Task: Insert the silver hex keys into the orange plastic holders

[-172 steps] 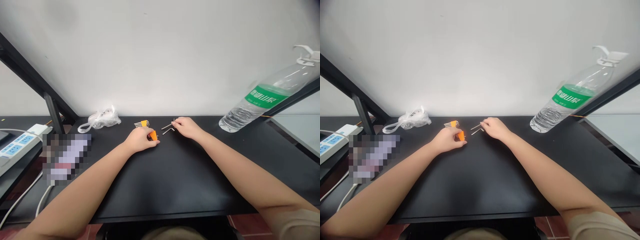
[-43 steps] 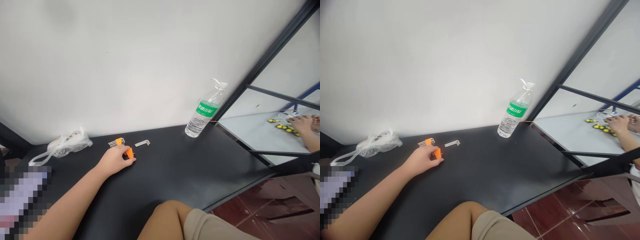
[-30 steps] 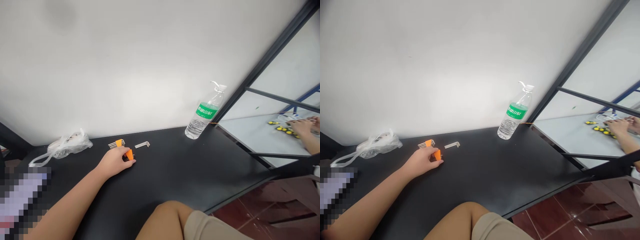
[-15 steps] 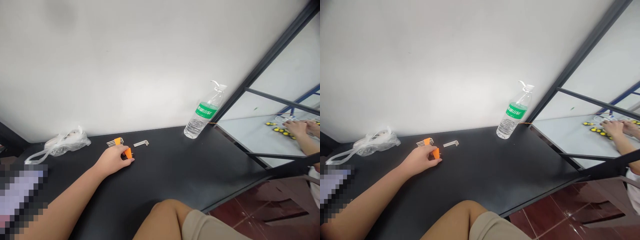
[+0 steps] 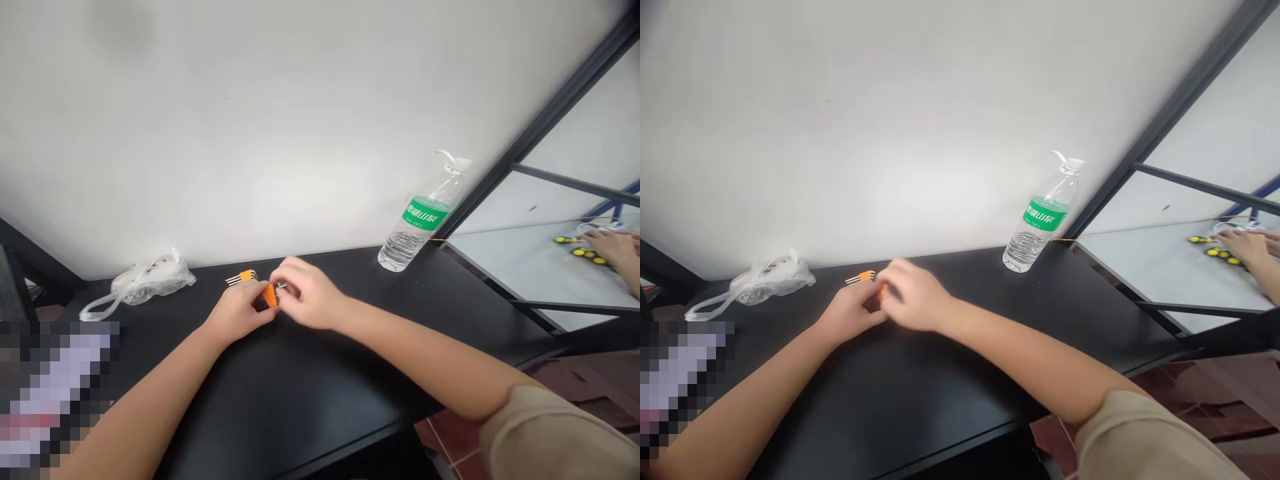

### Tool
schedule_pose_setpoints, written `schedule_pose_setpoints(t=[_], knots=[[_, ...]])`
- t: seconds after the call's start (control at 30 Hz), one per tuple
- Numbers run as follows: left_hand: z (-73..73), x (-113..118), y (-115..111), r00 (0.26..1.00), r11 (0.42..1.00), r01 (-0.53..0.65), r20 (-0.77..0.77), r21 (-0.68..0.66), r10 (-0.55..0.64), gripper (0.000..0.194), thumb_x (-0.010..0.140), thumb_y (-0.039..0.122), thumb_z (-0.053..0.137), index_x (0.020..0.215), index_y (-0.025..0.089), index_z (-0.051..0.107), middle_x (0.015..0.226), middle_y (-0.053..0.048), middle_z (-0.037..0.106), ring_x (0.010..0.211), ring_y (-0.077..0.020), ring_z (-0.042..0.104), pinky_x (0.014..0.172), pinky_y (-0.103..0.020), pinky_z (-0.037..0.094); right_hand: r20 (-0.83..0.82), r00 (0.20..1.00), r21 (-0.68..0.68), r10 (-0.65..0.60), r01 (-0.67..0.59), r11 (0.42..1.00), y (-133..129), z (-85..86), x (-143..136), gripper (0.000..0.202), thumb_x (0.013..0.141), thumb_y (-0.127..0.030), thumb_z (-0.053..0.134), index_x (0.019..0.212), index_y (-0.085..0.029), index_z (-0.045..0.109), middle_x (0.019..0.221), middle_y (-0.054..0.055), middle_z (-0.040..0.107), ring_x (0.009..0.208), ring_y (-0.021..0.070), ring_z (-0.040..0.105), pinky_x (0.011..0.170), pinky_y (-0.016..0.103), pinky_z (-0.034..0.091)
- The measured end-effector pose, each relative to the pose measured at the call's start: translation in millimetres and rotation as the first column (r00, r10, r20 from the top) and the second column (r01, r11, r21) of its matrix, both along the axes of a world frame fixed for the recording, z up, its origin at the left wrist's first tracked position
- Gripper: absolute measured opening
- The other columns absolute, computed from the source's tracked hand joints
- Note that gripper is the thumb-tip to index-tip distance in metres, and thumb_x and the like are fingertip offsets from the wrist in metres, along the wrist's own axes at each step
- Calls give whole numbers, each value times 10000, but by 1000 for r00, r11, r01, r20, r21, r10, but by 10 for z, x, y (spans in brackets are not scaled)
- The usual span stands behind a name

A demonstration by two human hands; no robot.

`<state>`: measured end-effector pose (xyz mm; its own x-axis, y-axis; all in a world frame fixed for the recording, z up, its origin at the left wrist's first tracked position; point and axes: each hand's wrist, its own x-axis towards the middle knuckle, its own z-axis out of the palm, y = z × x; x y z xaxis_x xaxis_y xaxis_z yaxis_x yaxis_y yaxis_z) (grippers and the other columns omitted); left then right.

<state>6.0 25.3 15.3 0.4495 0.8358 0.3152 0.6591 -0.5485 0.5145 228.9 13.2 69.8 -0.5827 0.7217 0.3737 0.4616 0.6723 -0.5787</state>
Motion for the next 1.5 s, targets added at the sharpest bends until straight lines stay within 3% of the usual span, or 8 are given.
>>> schedule_pose_setpoints(t=[0.07, 0.2, 0.43, 0.6, 0.83, 1.13, 1.23, 1.5], knots=[[-9, 17, -2, 999, 999, 28, -33, 20, -27, 293, 901, 504, 663, 979, 223, 679, 829, -15, 672, 740, -169, 581, 713, -299, 441, 5, 999, -125, -41, 42, 991, 123, -117, 145, 279, 967, -354, 621, 1190, -200, 688, 1168, 85, 645, 791, 149, 625, 740, 310, 525], [-20, 31, -15, 996, 998, 57, -63, -4, -57, 364, 922, 584, 640, 1033, 239, 675, 833, -9, 656, 724, -161, 568, 712, -294, 439, -1, 982, -405, 190, -174, 898, 280, -384, 264, 259, 994, -418, 576, 1045, -222, 737, 878, 19, 680, 737, 150, 617, 694, 280, 481], [9, 16, -44, 995, 993, 92, -40, -79, -96, 390, 902, 614, 655, 951, 228, 669, 758, 4, 586, 701, -152, 525, 677, -281, 419, -112, 984, -618, 141, -180, 765, 281, -556, 188, 292, 944, -462, 632, 856, -201, 728, 644, -13, 639, 560, 118, 540, 529, 231, 391], [1, 7, -11, 996, 995, 62, -52, -80, -66, 362, 887, 565, 659, 808, 214, 612, 691, 19, 547, 641, -136, 475, 620, -276, 374, -231, 973, -653, -1, -154, 741, 234, -643, 158, 343, 930, -503, 646, 803, -190, 702, 565, -18, 617, 475, 104, 525, 474, 224, 388], [0, -15, 12, 995, 998, -49, -91, -50, 44, 304, 841, 476, 672, 729, 213, 570, 644, 27, 558, 594, -130, 449, 602, -291, 349, -441, 850, -764, -289, -186, 618, 244, -723, 96, 380, 831, -524, 763, 801, -153, 685, 738, 26, 673, 453, 89, 578, 374, 213, 372], [-16, -128, 60, 990, 993, -81, -119, -82, 71, 311, 820, 479, 695, 704, 214, 582, 673, 20, 611, 622, -142, 517, 619, -295, 389, -478, 772, -805, -418, -195, 561, 304, -690, 170, 392, 801, -519, 807, 769, -153, 669, 663, 17, 628, 439, 83, 522, 364, 215, 345], [-20, -168, 87, 987, 994, -94, -134, -58, 86, 288, 825, 478, 695, 742, 216, 612, 708, 12, 631, 647, -152, 540, 634, -300, 399, -415, 819, -817, -397, -144, 558, 337, -709, 191, 378, 806, -511, 801, 779, -152, 685, 720, 48, 671, 439, 88, 535, 354, 220, 354], [-104, -137, 106, 985, 993, -112, -138, -36, 106, 300, 820, 493, 706, 757, 214, 613, 744, 7, 650, 684, -160, 563, 650, -301, 411, -3, 956, -669, -294, 217, 711, 281, -673, 148, 372, 946, -488, 618, 731, -187, 658, 474, 1, 573, 349, 113, 485, 335, 225, 326]])
